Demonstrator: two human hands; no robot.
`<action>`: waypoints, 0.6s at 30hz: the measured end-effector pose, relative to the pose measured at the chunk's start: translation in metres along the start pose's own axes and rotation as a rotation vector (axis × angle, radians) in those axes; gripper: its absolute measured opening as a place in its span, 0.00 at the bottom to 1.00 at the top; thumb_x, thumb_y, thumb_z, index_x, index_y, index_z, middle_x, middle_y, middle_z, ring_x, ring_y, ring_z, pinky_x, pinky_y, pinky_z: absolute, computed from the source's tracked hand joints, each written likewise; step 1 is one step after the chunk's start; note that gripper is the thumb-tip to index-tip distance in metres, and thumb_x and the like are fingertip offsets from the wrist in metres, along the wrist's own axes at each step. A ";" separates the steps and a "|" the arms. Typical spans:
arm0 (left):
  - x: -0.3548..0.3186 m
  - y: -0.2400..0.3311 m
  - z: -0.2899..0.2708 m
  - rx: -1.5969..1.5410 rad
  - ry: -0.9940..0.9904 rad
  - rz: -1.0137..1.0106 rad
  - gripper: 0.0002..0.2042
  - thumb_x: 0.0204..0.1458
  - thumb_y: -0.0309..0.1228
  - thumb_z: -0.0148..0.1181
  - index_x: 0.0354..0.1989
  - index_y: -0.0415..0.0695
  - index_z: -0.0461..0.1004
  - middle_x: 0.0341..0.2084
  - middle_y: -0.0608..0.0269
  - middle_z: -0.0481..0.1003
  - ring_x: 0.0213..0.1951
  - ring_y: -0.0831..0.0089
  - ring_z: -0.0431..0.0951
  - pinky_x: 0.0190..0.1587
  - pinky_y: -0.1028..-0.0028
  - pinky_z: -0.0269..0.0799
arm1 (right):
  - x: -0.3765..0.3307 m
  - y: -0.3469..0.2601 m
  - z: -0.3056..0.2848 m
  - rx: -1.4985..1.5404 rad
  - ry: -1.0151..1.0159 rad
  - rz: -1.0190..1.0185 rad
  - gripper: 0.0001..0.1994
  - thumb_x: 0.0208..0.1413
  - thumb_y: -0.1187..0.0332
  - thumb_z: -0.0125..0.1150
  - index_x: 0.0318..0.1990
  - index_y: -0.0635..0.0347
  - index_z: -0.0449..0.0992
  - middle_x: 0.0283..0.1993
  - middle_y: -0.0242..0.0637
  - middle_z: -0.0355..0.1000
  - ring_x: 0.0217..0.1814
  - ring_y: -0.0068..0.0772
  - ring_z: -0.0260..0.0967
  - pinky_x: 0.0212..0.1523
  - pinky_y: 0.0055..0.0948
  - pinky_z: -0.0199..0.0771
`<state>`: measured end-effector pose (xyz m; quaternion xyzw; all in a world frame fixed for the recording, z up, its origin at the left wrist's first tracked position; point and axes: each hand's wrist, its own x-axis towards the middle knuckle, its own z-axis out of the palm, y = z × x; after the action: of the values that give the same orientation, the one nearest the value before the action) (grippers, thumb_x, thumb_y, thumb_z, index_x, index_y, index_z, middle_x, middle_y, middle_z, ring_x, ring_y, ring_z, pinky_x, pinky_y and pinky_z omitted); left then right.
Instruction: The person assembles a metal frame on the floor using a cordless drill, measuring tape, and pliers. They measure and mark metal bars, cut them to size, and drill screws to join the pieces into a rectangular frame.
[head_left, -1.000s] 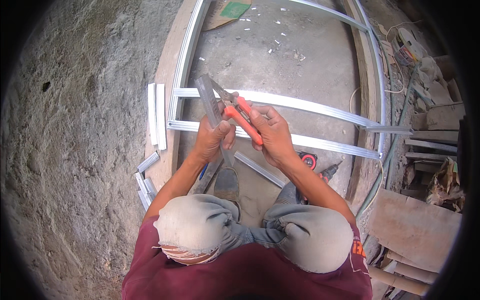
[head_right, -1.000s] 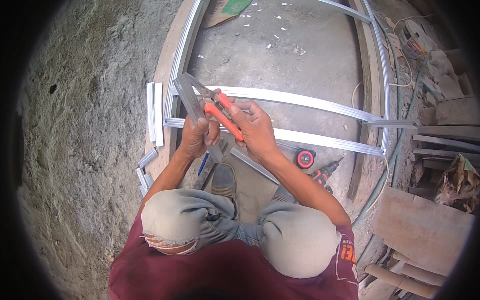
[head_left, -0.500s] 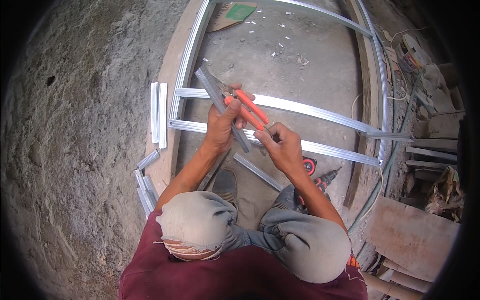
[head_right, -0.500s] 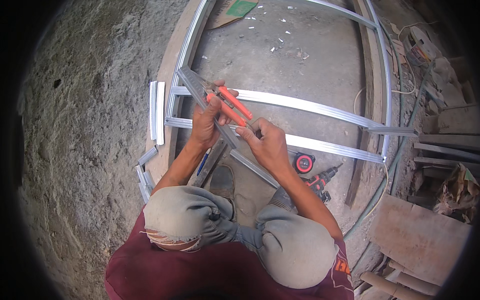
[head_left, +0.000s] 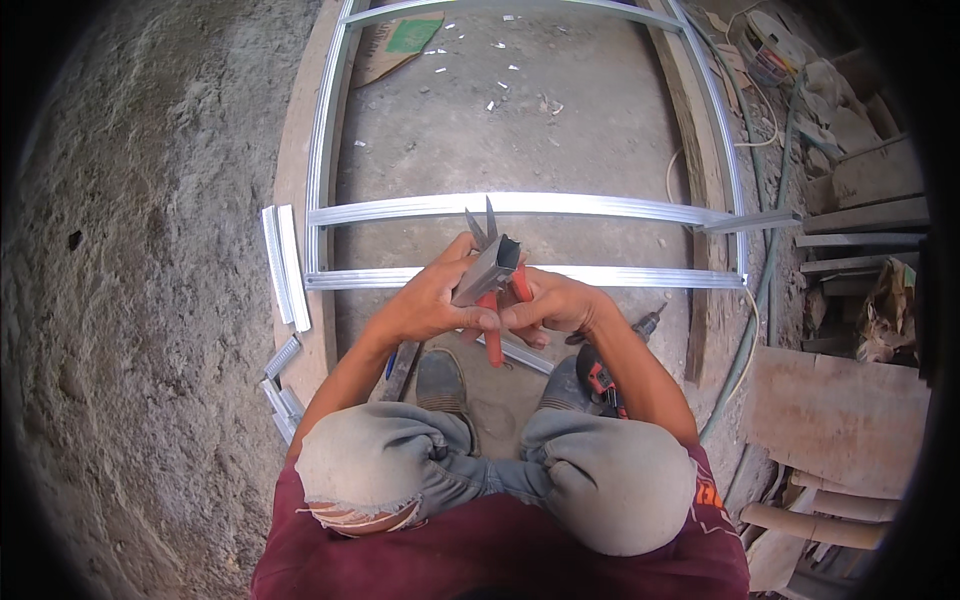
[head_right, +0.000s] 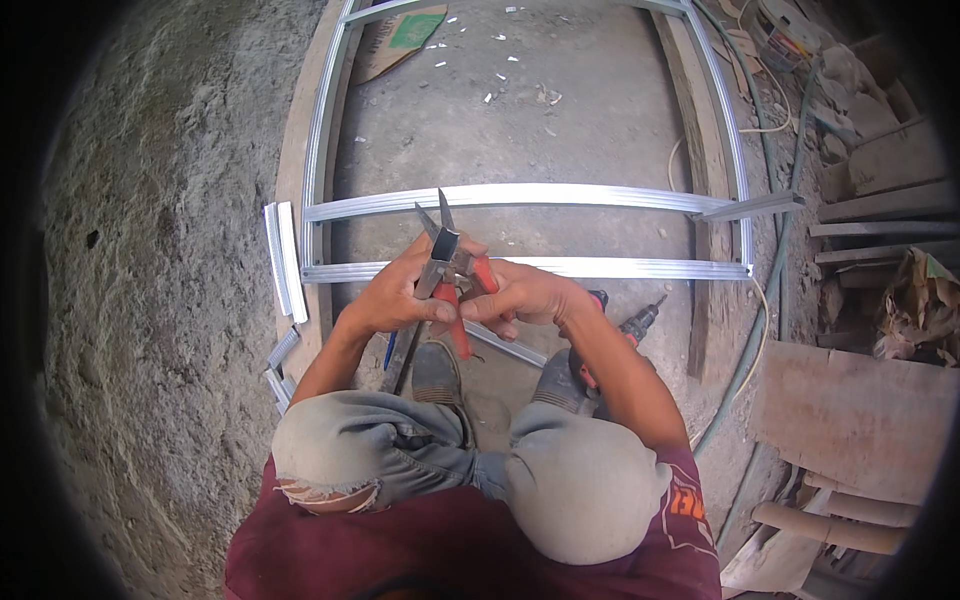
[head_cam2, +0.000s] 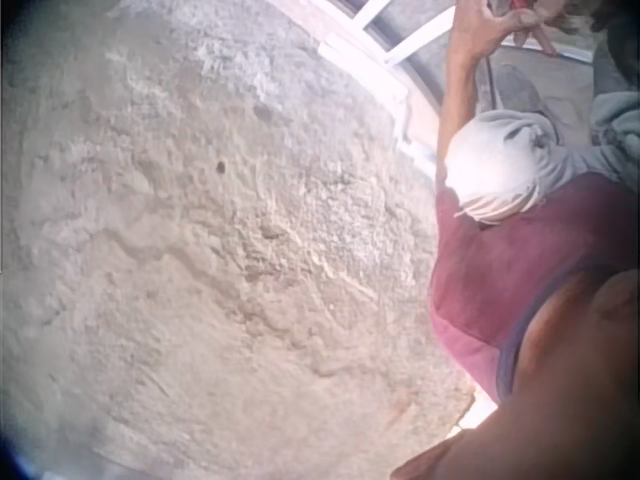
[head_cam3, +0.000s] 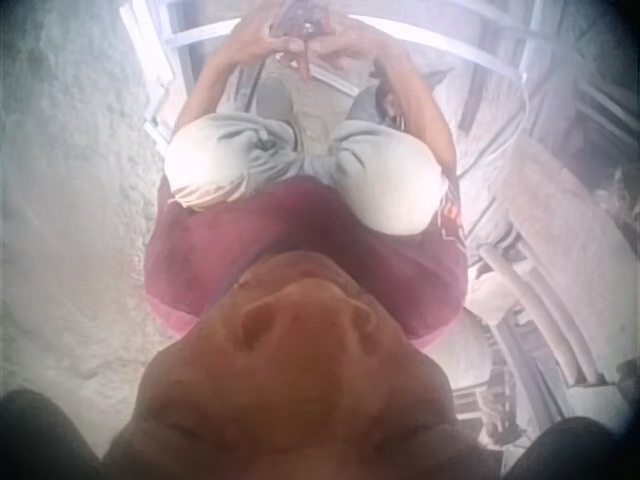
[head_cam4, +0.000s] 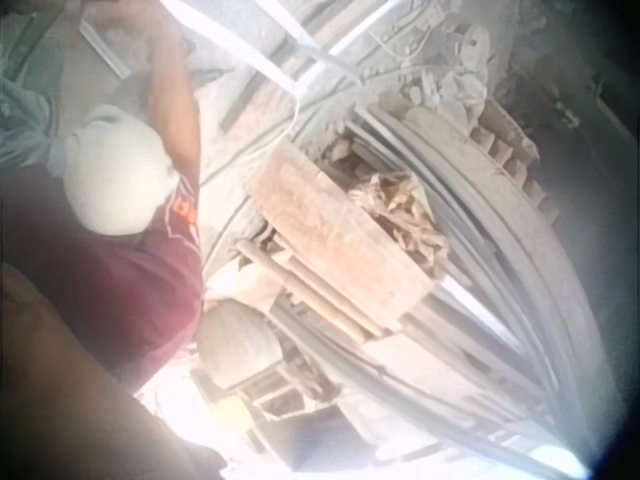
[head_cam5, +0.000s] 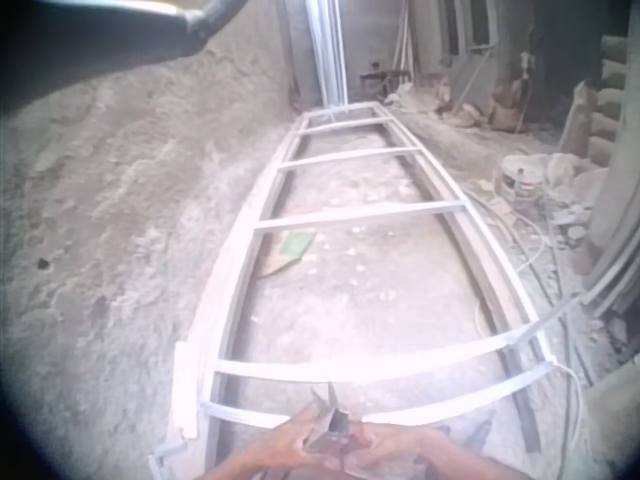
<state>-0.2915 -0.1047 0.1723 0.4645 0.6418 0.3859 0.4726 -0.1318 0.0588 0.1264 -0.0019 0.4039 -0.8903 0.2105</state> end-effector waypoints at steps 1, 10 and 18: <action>-0.002 0.000 -0.001 0.034 0.004 0.027 0.46 0.35 0.61 0.74 0.62 0.45 0.72 0.61 0.53 0.66 0.64 0.54 0.66 0.67 0.58 0.58 | -0.002 0.008 -0.004 0.033 -0.024 -0.028 0.29 0.55 0.58 0.71 0.58 0.68 0.69 0.38 0.45 0.79 0.15 0.17 0.61 0.17 0.19 0.63; -0.011 -0.013 -0.031 0.324 0.369 0.151 0.34 0.46 0.54 0.71 0.59 0.50 0.72 0.52 0.59 0.71 0.57 0.56 0.72 0.55 0.58 0.70 | -0.014 -0.002 0.034 0.045 0.457 -0.164 0.25 0.68 0.47 0.51 0.54 0.63 0.72 0.37 0.39 0.76 0.28 0.18 0.66 0.21 0.20 0.60; -0.029 0.003 -0.092 1.034 0.202 0.199 0.23 0.49 0.46 0.64 0.55 0.59 0.76 0.37 0.67 0.71 0.46 0.67 0.70 0.57 0.63 0.59 | -0.020 -0.013 0.043 -0.459 0.839 -0.046 0.21 0.59 0.53 0.65 0.46 0.63 0.75 0.31 0.31 0.74 0.34 0.23 0.70 0.36 0.26 0.70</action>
<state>-0.3756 -0.1367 0.2058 0.6556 0.7435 0.1051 0.0790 -0.1107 0.0427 0.1681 0.3020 0.6400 -0.7065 0.0036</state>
